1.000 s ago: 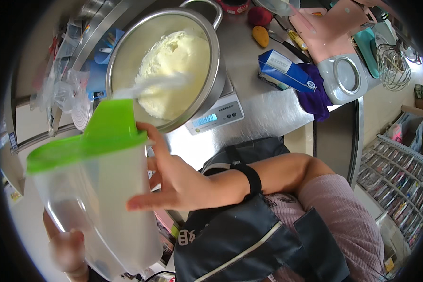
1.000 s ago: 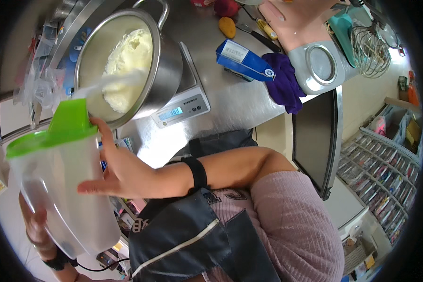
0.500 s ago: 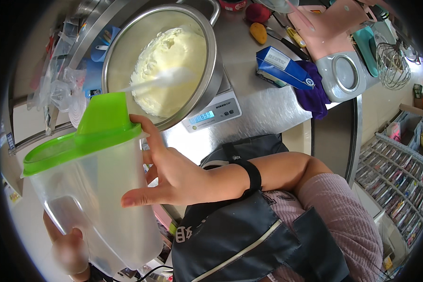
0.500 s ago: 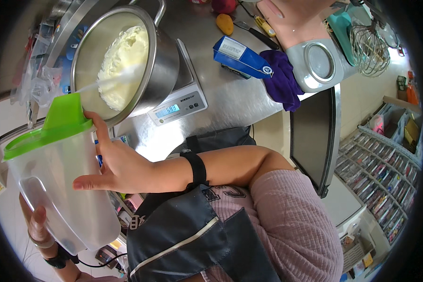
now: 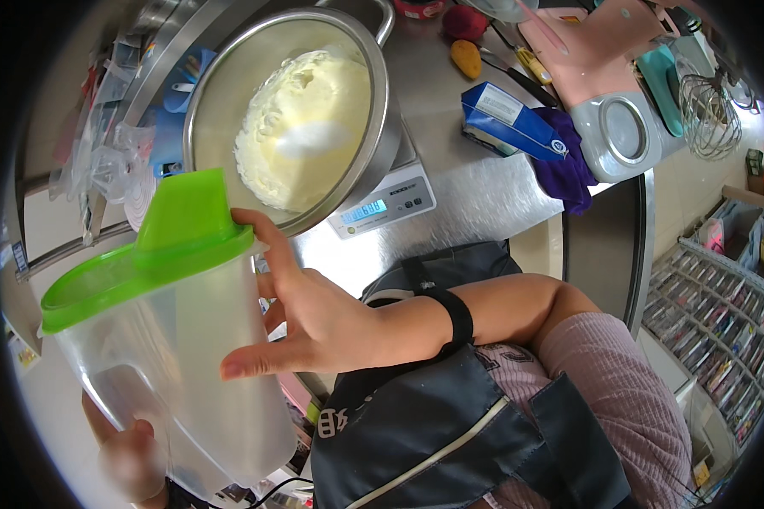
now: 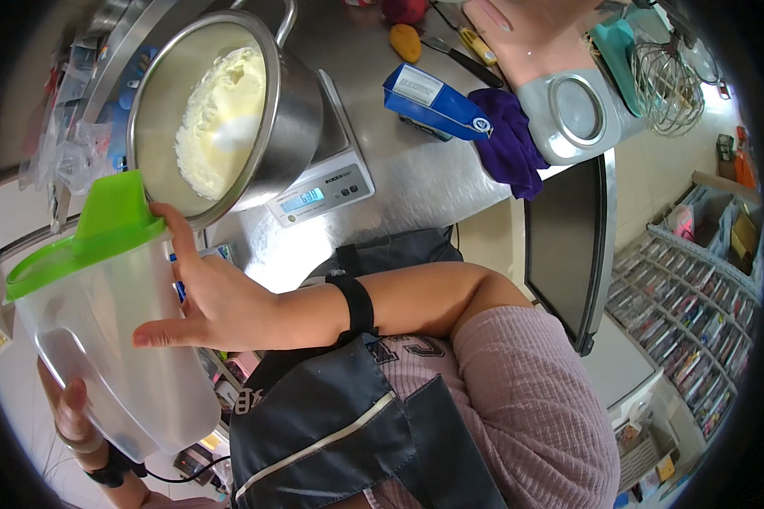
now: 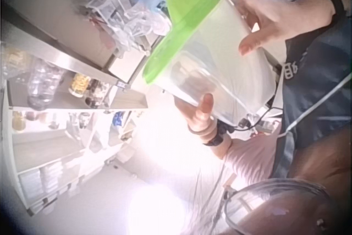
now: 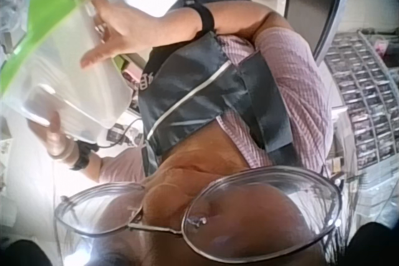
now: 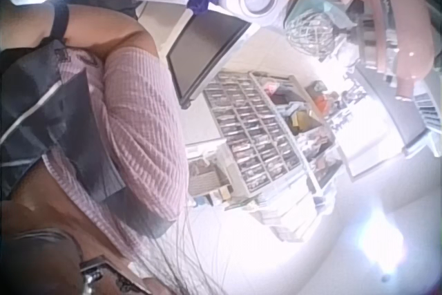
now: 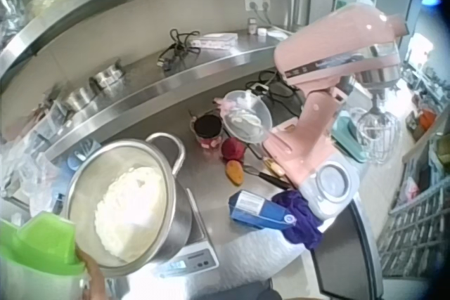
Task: The person wipes a stainless steel workbench with a blue cloth, retrieves a metal pot of cream from a refrigerator, and places it on a digital scale. They then pour liquid cream from two different cartons and add a white powder from a plastic container into the pot while measuring the weight.
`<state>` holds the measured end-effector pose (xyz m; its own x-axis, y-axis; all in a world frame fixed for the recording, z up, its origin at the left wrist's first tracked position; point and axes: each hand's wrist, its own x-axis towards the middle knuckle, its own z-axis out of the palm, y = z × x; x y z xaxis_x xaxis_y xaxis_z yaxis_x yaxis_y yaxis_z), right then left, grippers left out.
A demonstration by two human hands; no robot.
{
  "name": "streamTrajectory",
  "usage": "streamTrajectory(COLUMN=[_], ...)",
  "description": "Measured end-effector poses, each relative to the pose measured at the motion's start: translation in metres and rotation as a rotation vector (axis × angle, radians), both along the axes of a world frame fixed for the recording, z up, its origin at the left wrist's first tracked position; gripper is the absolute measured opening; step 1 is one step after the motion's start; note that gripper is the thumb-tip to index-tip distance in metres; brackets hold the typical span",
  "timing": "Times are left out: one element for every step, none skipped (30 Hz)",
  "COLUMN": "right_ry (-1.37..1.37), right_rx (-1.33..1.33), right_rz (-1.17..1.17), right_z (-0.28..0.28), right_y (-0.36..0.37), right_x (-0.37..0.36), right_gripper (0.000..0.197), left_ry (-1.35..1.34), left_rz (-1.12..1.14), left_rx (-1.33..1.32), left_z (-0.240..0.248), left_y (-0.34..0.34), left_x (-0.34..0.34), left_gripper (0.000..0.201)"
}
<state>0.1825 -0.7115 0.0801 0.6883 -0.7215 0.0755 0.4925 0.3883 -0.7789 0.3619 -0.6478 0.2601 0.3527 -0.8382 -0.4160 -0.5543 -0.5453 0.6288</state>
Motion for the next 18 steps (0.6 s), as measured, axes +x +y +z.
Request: streamTrajectory(right_ry=[0.003,0.029,0.051,0.050,0.052,0.055,0.055,0.095,0.134,0.134,0.141,0.148,0.149,0.149,0.149,0.150,0.151,0.152], right_rx=[0.001,-0.052,-0.107,-0.109,-0.120,-0.131,-0.133,-0.128,-0.123,-0.124,-0.142,-0.161,-0.163,-0.163,-0.163,-0.166,-0.165,-0.163], right_rz=[-0.003,-0.056,-0.108,-0.108,-0.117,-0.124,-0.122,-0.065,-0.007,-0.005,-0.022,-0.037,-0.034,-0.034,-0.036,-0.034,-0.039,-0.045], right_z=[-0.002,-0.006,-0.007,-0.007,-0.007,-0.006,-0.004,-0.002,0.000,0.000,-0.001,-0.001,-0.001,-0.001,0.000,0.000,0.000,0.000], right_y=[0.001,0.002,0.003,0.003,0.003,0.003,0.002,0.001,0.001,0.001,0.002,0.003,0.004,0.004,0.005,0.004,0.004,0.004], right_x=[0.001,0.004,0.005,0.005,0.004,0.003,0.001,-0.001,-0.003,-0.003,-0.002,-0.001,-0.001,0.000,0.000,0.000,0.000,-0.001], right_gripper=[0.101,0.104,0.109,0.109,0.110,0.111,0.111,0.109,0.108,0.108,0.108,0.109,0.109,0.109,0.109,0.109,0.109,0.109], left_ry=[-0.009,0.035,0.076,0.075,0.064,0.054,0.054,0.076,0.099,0.099,0.096,0.095,0.096,0.104,0.111,0.112,0.105,0.097], left_rz=[0.019,-0.004,-0.027,-0.027,0.023,0.074,0.075,0.024,-0.028,-0.026,-0.031,-0.035,-0.031,-0.028,-0.027,-0.026,-0.035,-0.044], left_rx=[-0.003,-0.019,-0.036,-0.038,-0.052,-0.065,-0.067,-0.065,-0.063,-0.065,-0.055,-0.045,-0.048,-0.045,-0.042,-0.045,-0.047,-0.047], left_z=[-0.002,-0.006,-0.009,-0.010,-0.010,-0.011,-0.013,-0.015,-0.017,-0.016,-0.016,-0.016,-0.016,-0.015,-0.014,-0.014,-0.013,-0.013], left_y=[0.000,0.001,0.002,0.006,0.012,0.016,0.017,0.018,0.019,0.020,0.021,0.023,0.024,0.025,0.025,0.025,0.024,0.024], left_x=[0.000,0.000,0.000,-0.001,-0.001,-0.001,0.001,0.006,0.010,0.012,0.013,0.015,0.015,0.015,0.015,0.015,0.015,0.015], left_gripper=[0.093,0.093,0.094,0.094,0.094,0.094,0.094,0.094,0.094,0.094,0.094,0.094,0.094,0.093,0.093,0.093,0.093,0.093])
